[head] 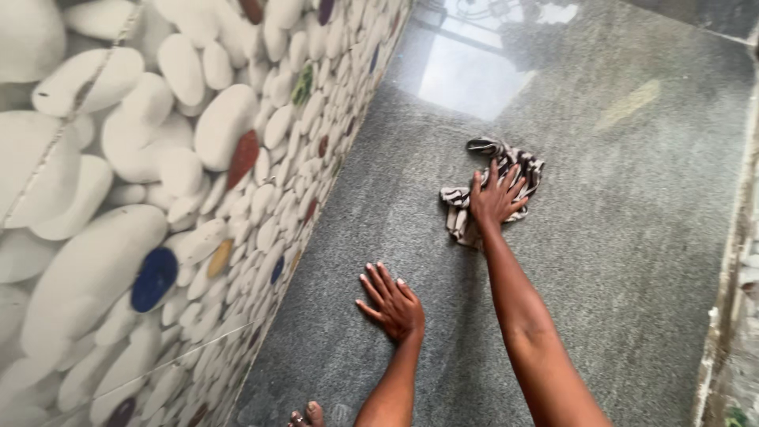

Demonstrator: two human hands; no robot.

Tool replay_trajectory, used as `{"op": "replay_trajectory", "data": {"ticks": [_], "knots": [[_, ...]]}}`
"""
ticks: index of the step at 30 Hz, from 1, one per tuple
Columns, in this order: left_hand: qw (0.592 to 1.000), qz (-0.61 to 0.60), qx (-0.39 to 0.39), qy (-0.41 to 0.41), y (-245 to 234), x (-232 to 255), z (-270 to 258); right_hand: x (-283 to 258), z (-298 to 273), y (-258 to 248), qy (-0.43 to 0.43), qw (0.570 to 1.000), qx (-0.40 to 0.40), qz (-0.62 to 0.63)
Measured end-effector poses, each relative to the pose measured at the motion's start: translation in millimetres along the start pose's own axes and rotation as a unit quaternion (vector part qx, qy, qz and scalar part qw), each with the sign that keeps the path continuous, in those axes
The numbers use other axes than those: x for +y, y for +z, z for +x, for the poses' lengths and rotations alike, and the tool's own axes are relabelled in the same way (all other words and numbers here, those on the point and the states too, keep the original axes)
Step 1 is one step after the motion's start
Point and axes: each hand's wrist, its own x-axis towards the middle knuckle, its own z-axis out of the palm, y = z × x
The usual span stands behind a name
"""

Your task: The person cleans a section of tiled floor by hand using a damp cloth, dipping the cloth into a bucket of water and wiping the surface in circular and side-to-side motions.

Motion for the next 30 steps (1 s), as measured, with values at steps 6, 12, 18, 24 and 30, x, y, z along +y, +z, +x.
{"op": "replay_trajectory", "data": {"ticks": [6,12,18,24,30], "knots": [[1.000,-0.003,0.005,0.000,4.6,-1.3,-1.2,-64.5,22.5,17.2,-0.108,0.989,-0.098,-0.007],[0.999,-0.003,0.033,0.010,1.9,-2.6,-5.8,-180.5,-52.6,54.3,-0.397,0.908,-0.113,-0.074],[0.994,-0.057,0.090,0.020,2.6,-5.2,-3.9,-213.2,-148.4,42.5,-0.485,0.864,-0.123,-0.055],[0.996,-0.074,0.055,0.000,24.5,-8.2,-11.6,-175.3,-182.4,26.3,-0.573,0.801,-0.172,0.011],[0.998,-0.052,0.036,0.008,20.5,-6.8,-4.7,-151.8,-106.1,14.7,-0.238,0.927,-0.282,0.072]]}}
